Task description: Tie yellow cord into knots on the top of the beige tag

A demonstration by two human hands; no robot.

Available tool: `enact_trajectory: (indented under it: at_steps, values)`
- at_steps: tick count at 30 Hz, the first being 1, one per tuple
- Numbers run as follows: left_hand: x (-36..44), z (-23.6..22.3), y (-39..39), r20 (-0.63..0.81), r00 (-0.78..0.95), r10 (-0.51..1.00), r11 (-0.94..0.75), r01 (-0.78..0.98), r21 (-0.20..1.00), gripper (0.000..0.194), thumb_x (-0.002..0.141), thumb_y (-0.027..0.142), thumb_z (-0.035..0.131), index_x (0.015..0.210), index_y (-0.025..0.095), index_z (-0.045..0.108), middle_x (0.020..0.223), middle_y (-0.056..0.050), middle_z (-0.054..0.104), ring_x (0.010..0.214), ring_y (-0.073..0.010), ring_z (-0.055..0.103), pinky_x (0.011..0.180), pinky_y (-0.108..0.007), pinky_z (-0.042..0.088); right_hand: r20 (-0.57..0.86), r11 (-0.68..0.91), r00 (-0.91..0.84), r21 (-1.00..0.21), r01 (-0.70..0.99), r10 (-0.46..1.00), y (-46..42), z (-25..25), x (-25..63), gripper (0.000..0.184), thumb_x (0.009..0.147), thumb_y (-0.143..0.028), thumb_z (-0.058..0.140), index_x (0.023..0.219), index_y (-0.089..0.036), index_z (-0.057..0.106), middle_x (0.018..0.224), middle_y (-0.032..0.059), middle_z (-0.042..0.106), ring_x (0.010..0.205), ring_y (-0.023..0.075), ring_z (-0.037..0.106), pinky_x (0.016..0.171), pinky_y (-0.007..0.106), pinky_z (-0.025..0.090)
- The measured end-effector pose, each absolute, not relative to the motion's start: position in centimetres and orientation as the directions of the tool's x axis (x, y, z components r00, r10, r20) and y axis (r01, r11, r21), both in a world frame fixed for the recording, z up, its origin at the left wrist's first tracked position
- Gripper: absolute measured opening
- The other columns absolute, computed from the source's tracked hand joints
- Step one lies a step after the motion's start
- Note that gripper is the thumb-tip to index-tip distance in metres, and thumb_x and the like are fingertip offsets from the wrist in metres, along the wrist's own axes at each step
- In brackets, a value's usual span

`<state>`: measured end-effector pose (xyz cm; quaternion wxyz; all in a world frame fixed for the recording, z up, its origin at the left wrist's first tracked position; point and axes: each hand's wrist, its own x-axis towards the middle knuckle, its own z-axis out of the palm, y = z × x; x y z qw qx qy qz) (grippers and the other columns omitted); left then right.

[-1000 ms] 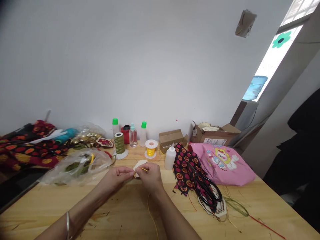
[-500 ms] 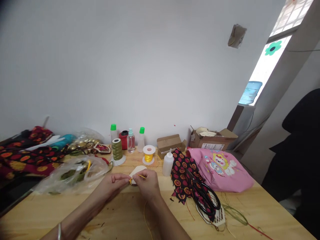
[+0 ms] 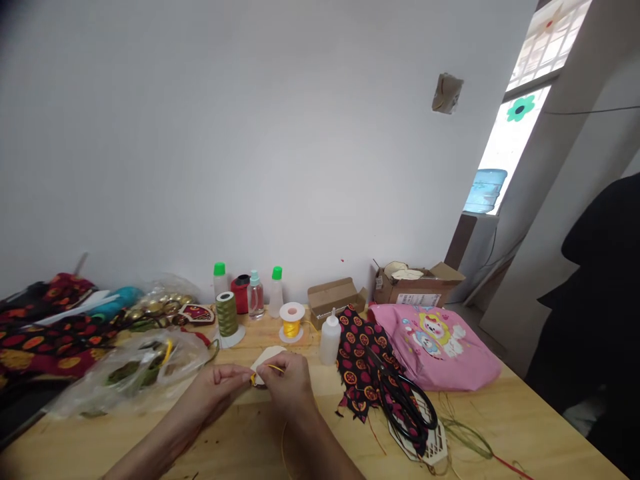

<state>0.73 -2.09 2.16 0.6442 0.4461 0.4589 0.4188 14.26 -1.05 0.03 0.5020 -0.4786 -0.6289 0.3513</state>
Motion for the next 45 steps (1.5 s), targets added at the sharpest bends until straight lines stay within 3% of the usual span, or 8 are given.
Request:
enact_trajectory:
  at_steps: [6, 16, 24, 29, 35, 45]
  values:
    - [0.5, 1.3, -1.7, -0.208, 0.237, 0.949, 0.235, -0.088, 0.968, 0.034, 0.047, 0.039, 0.067, 0.066, 0.01, 0.066, 0.051, -0.003, 0.064, 0.048, -0.0119, 0.051, 0.049, -0.021, 0.035, 0.303, 0.303, -0.037, -0.922, 0.241, 0.952, -1.0, -0.3, 14.2, 0.015, 0.063, -0.02, 0.052, 0.061, -0.013, 0.065, 0.06, 0.003, 0.06, 0.056, 0.0119, 0.053, 0.052, 0.019, 0.04]
    - [0.2, 1.3, -1.5, -0.186, 0.29, 0.939, 0.243, -0.177, 0.954, 0.034, 0.051, 0.039, 0.066, 0.069, 0.011, 0.066, 0.055, -0.004, 0.064, 0.052, -0.0135, 0.054, 0.051, -0.021, 0.038, 0.248, 0.25, -0.036, -0.946, 0.206, 0.968, -0.7, -0.3, 14.3, 0.017, 0.063, -0.023, 0.053, 0.063, -0.01, 0.065, 0.061, 0.0045, 0.061, 0.058, 0.0139, 0.054, 0.053, 0.021, 0.041]
    - [0.1, 0.2, -1.1, -0.123, 0.254, 0.959, 0.136, -0.033, 0.99, 0.031, 0.051, 0.04, 0.065, 0.062, 0.011, 0.065, 0.059, -0.003, 0.065, 0.055, -0.0133, 0.053, 0.055, -0.021, 0.037, 0.281, 0.283, -0.046, -0.928, 0.241, 0.959, -1.0, 0.3, 14.5, 0.016, 0.063, -0.021, 0.052, 0.06, -0.011, 0.065, 0.059, 0.0032, 0.06, 0.057, 0.0131, 0.052, 0.053, 0.021, 0.04]
    - [0.2, -0.5, -1.0, -0.058, 0.176, 0.983, 0.046, 0.075, 0.996, 0.028, 0.054, 0.038, 0.062, 0.061, 0.011, 0.063, 0.053, 0.0, 0.06, 0.048, -0.0102, 0.047, 0.048, -0.019, 0.033, 0.172, 0.182, -0.064, -0.958, 0.222, 0.983, -1.2, 0.6, 14.4, 0.016, 0.06, -0.021, 0.053, 0.057, -0.009, 0.063, 0.055, 0.0038, 0.06, 0.053, 0.0125, 0.051, 0.05, 0.02, 0.039]
    - [-0.1, -0.5, -1.1, 0.032, 0.123, 0.992, -0.069, 0.307, 0.949, 0.024, 0.055, 0.034, 0.058, 0.062, 0.012, 0.062, 0.048, 0.003, 0.054, 0.044, -0.0093, 0.041, 0.044, -0.018, 0.028, 0.13, 0.153, -0.117, -0.965, 0.212, 0.985, -1.0, 0.1, 14.5, 0.016, 0.059, -0.021, 0.054, 0.058, -0.009, 0.063, 0.054, 0.0033, 0.059, 0.05, 0.0113, 0.05, 0.048, 0.02, 0.037]
    - [-0.2, 0.0, -1.7, 0.063, 0.137, 0.989, -0.116, 0.427, 0.897, 0.023, 0.057, 0.034, 0.053, 0.055, 0.012, 0.061, 0.044, 0.004, 0.05, 0.043, -0.0087, 0.038, 0.042, -0.018, 0.026, 0.085, 0.108, -0.099, -0.96, 0.257, 0.991, -0.9, -0.4, 14.8, 0.015, 0.057, -0.024, 0.056, 0.058, -0.011, 0.063, 0.056, 0.002, 0.06, 0.051, 0.0101, 0.048, 0.049, 0.02, 0.035]
